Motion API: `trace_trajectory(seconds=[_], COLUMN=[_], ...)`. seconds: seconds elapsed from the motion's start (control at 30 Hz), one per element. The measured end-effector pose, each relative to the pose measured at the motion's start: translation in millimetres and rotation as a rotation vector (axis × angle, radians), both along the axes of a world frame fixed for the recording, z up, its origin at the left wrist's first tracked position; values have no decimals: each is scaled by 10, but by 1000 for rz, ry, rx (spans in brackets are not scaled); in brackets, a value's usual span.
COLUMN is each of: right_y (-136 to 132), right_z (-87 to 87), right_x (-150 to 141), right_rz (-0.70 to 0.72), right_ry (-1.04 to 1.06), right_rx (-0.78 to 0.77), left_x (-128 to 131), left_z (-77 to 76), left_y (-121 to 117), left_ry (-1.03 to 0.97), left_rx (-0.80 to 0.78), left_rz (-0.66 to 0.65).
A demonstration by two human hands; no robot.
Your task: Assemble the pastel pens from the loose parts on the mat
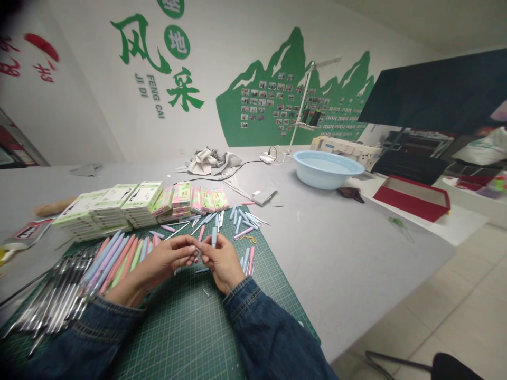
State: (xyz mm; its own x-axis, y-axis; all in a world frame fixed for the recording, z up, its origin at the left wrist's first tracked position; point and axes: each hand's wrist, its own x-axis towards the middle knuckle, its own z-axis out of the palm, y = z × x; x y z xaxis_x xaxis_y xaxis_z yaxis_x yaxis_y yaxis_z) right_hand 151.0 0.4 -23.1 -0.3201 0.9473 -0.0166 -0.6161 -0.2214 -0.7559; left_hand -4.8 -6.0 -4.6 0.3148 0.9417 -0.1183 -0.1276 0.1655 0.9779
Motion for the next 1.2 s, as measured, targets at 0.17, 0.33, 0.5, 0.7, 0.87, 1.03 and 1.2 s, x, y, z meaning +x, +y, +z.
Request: trace_trajectory(seconds=[0.17,0.33,0.5,0.7,0.87,1.03,1.2], right_y=[41,35,21,47,54,21,-1], right_z=[-10,-39,-13,-44,-97,-65,-63], right_x=[42,30,10,10,7,10,-2], right_rz=[22,-50,-75,-109,-81,-3,18], right_ry=[79,-5,-68,-235,-297,-200,-222], right_rx=[-38,-26,28,188,221,177,156], left_x=[54,77,74,-12,-35,-24,3], left_z=[-82,-115,-151,-125,-30,86,235], left_y=[-4,-19,0,40,30,2,-51], left_ry=[-182,-171,-258,-265,-210,-133,63], left_rx=[-152,-154,-245,-210,-31,81,301], left_rz=[71,50,93,208,173,196,342])
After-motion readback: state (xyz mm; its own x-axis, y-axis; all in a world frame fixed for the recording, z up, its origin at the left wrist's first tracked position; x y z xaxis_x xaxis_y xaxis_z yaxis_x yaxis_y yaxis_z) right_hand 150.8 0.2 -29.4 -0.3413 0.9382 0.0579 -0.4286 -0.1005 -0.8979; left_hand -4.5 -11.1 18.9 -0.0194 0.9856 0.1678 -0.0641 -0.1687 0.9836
